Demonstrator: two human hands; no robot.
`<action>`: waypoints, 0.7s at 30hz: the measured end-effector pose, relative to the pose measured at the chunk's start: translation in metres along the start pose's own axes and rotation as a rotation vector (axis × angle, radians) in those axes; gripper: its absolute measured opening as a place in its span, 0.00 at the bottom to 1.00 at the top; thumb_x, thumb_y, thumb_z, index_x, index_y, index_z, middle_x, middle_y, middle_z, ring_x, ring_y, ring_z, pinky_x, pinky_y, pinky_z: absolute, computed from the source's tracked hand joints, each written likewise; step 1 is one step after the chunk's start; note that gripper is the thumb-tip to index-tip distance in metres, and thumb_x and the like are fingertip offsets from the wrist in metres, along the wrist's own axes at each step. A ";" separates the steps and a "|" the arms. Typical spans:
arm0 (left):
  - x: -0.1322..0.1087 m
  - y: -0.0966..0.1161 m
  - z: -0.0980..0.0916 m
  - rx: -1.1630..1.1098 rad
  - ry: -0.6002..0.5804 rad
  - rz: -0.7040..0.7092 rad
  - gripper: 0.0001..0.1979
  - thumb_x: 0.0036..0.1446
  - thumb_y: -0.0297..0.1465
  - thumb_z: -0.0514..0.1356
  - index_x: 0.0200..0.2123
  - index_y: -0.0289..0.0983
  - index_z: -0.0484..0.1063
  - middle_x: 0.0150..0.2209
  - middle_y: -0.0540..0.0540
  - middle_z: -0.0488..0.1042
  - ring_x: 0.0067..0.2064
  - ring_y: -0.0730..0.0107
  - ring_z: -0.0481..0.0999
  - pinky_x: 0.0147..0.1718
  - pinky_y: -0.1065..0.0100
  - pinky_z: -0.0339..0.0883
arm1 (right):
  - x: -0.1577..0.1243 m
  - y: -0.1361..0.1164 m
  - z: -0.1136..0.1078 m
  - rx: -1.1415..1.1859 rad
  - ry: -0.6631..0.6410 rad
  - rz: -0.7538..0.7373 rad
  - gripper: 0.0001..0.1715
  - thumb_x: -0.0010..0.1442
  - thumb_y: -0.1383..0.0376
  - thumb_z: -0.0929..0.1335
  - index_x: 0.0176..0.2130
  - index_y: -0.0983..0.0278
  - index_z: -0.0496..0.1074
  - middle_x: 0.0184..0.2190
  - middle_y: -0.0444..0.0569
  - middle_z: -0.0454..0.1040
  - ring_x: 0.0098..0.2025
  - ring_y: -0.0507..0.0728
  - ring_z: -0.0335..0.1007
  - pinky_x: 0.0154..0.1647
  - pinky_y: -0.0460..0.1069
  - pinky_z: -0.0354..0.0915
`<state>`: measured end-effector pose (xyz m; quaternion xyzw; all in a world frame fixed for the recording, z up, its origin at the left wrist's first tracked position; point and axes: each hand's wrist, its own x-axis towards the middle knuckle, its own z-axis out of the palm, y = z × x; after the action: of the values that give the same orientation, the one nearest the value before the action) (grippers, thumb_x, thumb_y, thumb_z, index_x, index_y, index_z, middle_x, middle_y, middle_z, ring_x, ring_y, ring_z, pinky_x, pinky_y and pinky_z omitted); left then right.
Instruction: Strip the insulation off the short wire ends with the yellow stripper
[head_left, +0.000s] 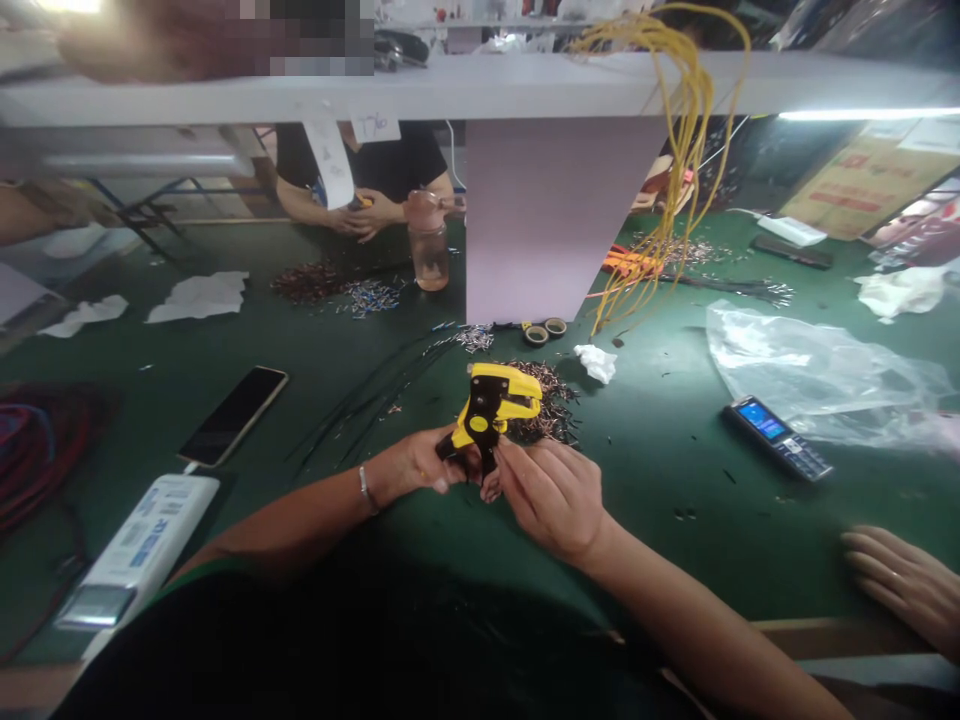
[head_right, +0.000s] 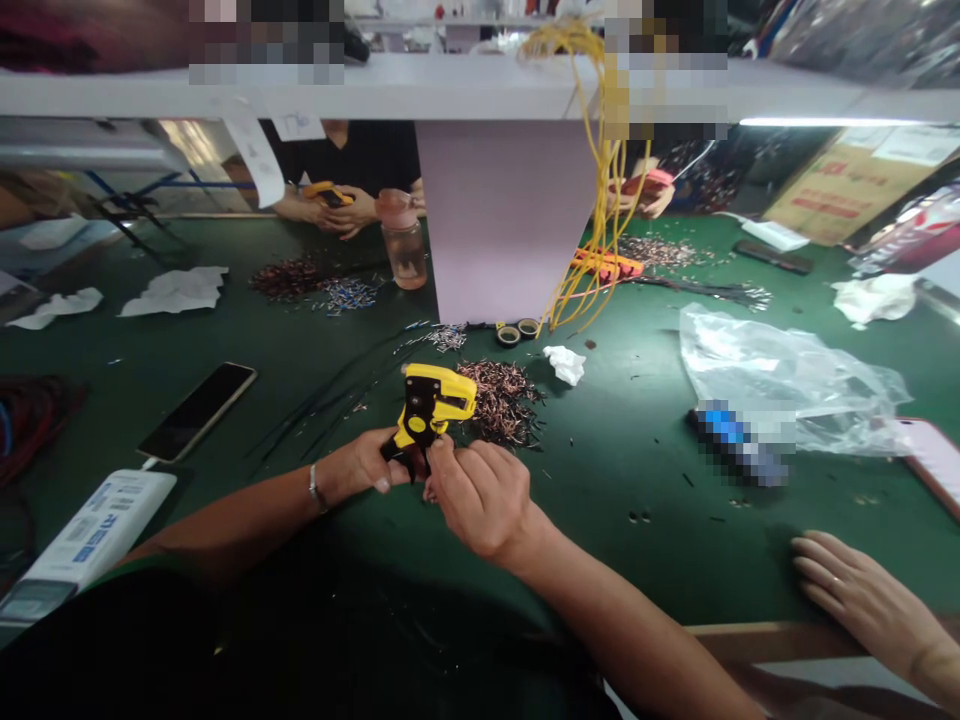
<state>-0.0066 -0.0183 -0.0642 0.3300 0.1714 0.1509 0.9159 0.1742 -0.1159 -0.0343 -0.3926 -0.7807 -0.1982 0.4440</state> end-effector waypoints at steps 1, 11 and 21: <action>0.000 0.000 -0.001 0.028 -0.049 -0.020 0.20 0.25 0.16 0.66 0.28 0.33 0.79 0.29 0.42 0.81 0.34 0.54 0.79 0.36 0.61 0.71 | 0.000 0.000 0.000 -0.002 0.002 -0.002 0.17 0.64 0.74 0.68 0.53 0.71 0.69 0.25 0.47 0.77 0.26 0.55 0.72 0.26 0.50 0.71; 0.011 0.004 0.004 0.091 -0.240 -0.007 0.23 0.25 0.25 0.71 0.33 0.35 0.79 0.30 0.41 0.78 0.34 0.56 0.74 0.37 0.58 0.69 | 0.012 0.000 -0.005 0.049 0.123 0.203 0.07 0.64 0.75 0.69 0.43 0.68 0.74 0.24 0.49 0.78 0.22 0.53 0.70 0.25 0.49 0.69; 0.010 0.004 0.003 0.188 -0.236 0.042 0.19 0.29 0.25 0.68 0.32 0.33 0.80 0.30 0.41 0.78 0.35 0.58 0.75 0.39 0.61 0.67 | 0.005 0.001 0.000 0.072 0.041 0.187 0.09 0.64 0.74 0.68 0.45 0.67 0.75 0.25 0.48 0.79 0.23 0.54 0.72 0.27 0.49 0.70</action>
<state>0.0034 -0.0131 -0.0611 0.4335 0.0688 0.1135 0.8913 0.1736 -0.1132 -0.0301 -0.4434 -0.7380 -0.1355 0.4903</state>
